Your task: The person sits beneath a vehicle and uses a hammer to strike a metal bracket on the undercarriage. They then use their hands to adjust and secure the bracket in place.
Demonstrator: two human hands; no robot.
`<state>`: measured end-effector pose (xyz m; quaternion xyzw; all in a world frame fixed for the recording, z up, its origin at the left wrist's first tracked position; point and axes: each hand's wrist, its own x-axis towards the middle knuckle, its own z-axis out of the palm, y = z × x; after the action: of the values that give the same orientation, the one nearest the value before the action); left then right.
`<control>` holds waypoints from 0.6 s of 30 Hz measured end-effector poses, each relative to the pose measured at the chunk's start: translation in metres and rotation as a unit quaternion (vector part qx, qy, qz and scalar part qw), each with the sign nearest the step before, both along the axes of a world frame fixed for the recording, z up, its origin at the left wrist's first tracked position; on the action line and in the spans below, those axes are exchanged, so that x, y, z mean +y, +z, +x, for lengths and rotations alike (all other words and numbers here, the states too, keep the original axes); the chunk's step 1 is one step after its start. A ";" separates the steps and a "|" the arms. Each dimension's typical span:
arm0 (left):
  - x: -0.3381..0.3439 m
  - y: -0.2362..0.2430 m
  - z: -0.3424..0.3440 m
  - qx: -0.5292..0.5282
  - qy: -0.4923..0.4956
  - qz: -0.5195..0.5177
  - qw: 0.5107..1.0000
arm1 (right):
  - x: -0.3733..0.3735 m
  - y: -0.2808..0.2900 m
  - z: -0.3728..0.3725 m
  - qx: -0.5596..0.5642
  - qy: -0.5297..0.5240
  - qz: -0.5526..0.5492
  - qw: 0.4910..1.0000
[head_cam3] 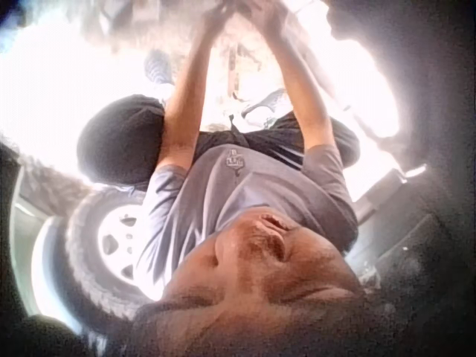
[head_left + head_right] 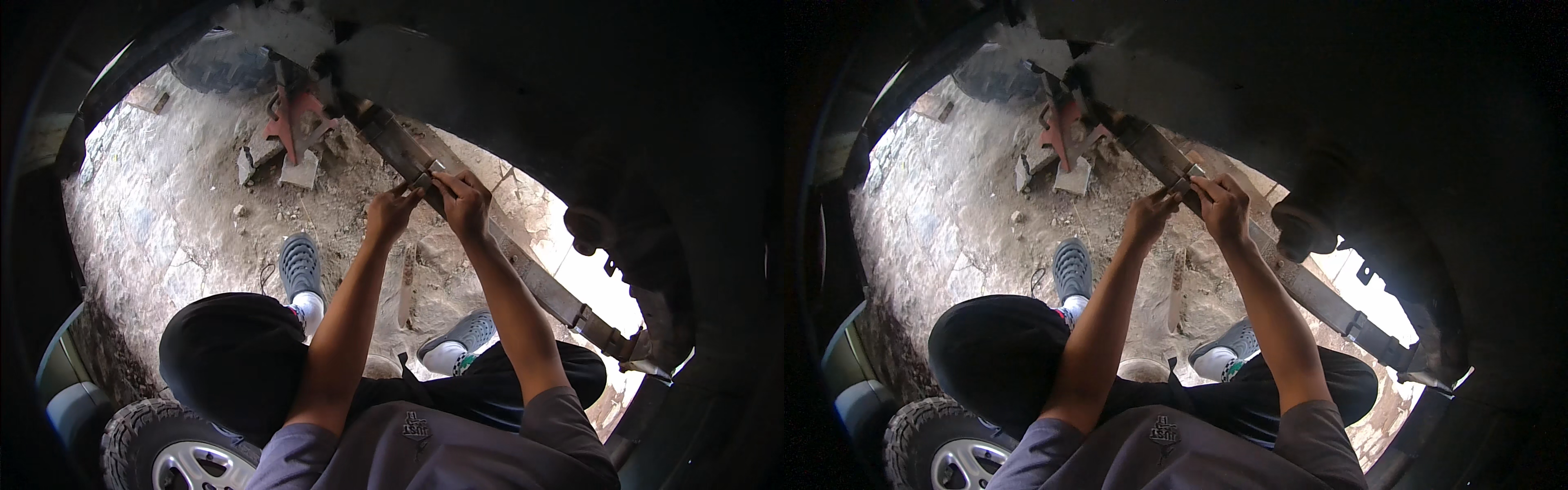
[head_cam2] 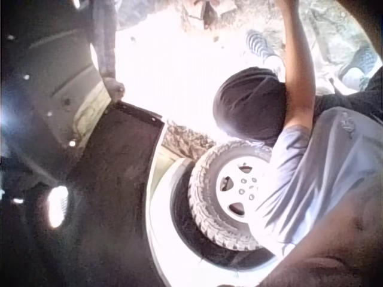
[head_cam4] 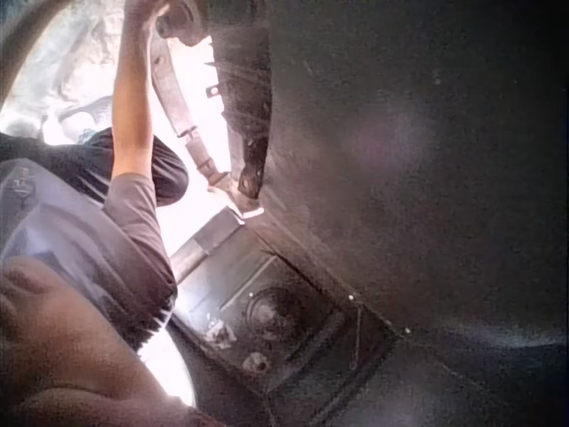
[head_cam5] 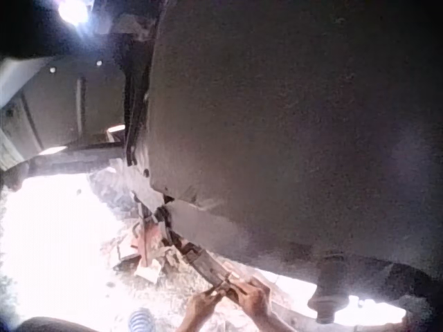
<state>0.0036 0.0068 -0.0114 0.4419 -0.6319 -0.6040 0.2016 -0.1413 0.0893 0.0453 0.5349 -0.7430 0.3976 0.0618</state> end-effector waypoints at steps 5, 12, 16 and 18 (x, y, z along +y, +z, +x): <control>-0.001 -0.019 -0.001 0.013 0.015 -0.041 0.999 | -0.023 0.005 0.009 -0.005 0.018 -0.021 1.000; -0.006 -0.013 0.000 0.024 0.013 -0.062 0.998 | -0.028 0.002 0.009 -0.022 0.007 -0.004 1.000; 0.003 0.005 -0.001 -0.026 0.004 -0.058 0.998 | 0.004 -0.004 0.002 -0.019 -0.006 -0.006 1.000; 0.007 0.007 -0.003 -0.031 0.016 -0.076 0.996 | -0.003 -0.002 -0.001 -0.015 -0.002 -0.021 1.000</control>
<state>0.0006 0.0135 -0.0047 0.4541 -0.6748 -0.5366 0.2246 -0.1423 0.0859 0.0433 0.5258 -0.7365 0.4208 0.0630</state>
